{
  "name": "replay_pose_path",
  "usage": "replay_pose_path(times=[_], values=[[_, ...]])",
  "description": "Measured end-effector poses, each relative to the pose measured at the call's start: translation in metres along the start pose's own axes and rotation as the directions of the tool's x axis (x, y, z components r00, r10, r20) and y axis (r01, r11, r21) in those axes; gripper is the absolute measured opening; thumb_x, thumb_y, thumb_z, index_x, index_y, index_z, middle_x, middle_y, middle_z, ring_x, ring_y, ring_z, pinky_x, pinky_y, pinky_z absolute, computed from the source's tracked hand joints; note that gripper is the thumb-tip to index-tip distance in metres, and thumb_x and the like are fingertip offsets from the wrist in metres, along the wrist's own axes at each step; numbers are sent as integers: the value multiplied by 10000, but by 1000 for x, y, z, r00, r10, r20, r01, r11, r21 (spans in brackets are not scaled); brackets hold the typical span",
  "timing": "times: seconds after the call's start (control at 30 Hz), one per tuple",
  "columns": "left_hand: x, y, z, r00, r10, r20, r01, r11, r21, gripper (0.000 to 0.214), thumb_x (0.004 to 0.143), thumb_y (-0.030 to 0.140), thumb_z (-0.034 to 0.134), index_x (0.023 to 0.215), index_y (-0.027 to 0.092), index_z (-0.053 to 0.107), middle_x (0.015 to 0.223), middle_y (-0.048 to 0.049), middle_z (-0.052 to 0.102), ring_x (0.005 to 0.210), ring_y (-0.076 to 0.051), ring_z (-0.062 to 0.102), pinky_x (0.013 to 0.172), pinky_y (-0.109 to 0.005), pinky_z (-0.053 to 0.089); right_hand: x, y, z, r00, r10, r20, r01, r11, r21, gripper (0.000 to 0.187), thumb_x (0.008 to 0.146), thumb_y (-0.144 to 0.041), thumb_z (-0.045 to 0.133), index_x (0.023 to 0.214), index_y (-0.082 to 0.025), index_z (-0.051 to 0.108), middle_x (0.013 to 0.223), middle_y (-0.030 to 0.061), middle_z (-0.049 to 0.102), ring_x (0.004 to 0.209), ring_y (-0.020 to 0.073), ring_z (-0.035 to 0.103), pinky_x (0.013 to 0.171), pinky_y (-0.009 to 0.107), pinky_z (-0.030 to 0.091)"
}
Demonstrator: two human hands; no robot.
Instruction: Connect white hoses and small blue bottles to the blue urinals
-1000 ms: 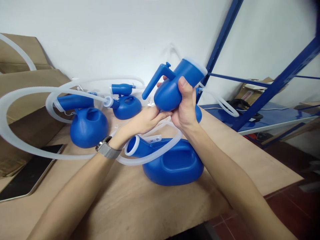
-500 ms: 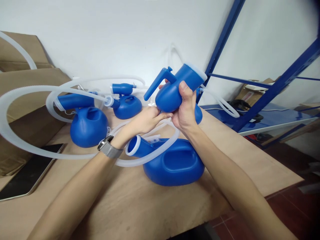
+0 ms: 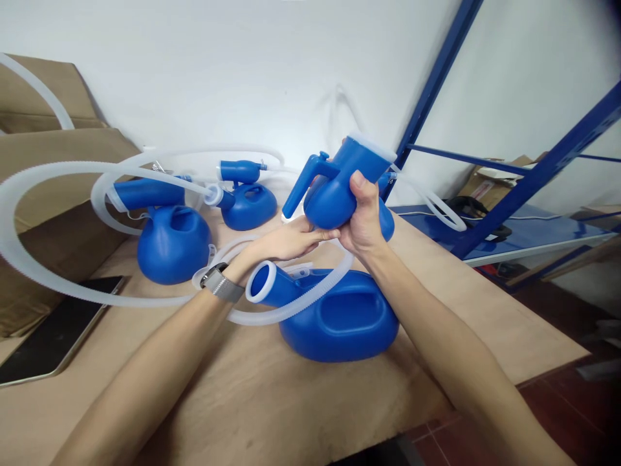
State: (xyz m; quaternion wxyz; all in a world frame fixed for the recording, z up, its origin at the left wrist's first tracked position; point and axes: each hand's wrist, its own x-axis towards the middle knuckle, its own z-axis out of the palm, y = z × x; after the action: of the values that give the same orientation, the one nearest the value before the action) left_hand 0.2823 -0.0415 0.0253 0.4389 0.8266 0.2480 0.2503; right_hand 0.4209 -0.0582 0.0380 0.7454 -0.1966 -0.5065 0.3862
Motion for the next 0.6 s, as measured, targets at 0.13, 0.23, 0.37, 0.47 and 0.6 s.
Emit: replay_pose_path(times=[0.13, 0.23, 0.37, 0.47, 0.6], values=[[0, 5, 7, 991, -81, 110, 106, 966, -235, 568, 957, 607, 654, 640, 229, 373, 535, 62, 357, 446, -71, 347, 439, -240, 304, 7, 4, -11, 1000, 15, 18, -16, 998, 66, 533, 712, -724, 726, 1098, -367, 636, 1041, -13, 772, 1097, 305, 742, 848, 487, 658], [0, 7, 10, 983, -77, 167, 126, 944, -306, 582, 944, 614, 676, 621, 218, 395, 534, 51, 386, 441, -62, 352, 420, -227, 282, 10, 3, -16, 999, 37, 37, -42, 989, 139, 573, 676, -734, 724, 1146, -415, 654, 990, -41, 770, 982, 271, 744, 817, 455, 652], [2, 3, 11, 975, -68, 213, 147, 914, -377, 607, 895, 639, 728, 609, 211, 405, 526, 56, 371, 439, -52, 320, 405, -214, 236, 11, 4, -17, 996, 27, 79, -44, 974, 221, 614, 640, -689, 771, 1171, -400, 668, 929, -35, 754, 883, 263, 724, 780, 452, 636], [4, -5, 11, 964, -43, 261, 158, 886, -436, 631, 853, 664, 760, 603, 214, 395, 500, 63, 354, 428, -50, 285, 407, -217, 201, 11, 2, -17, 991, -1, 131, -35, 963, 268, 631, 640, -712, 757, 1183, -407, 652, 906, -30, 723, 858, 273, 707, 786, 474, 613], [5, -17, 9, 926, -75, 369, 250, 855, -454, 658, 845, 757, 682, 613, 226, 372, 503, 80, 303, 428, -53, 212, 408, -228, 156, 13, -12, -18, 997, -33, 64, 16, 967, 254, 653, 637, -724, 742, 1217, -446, 631, 922, -16, 709, 941, 298, 683, 826, 480, 598]])
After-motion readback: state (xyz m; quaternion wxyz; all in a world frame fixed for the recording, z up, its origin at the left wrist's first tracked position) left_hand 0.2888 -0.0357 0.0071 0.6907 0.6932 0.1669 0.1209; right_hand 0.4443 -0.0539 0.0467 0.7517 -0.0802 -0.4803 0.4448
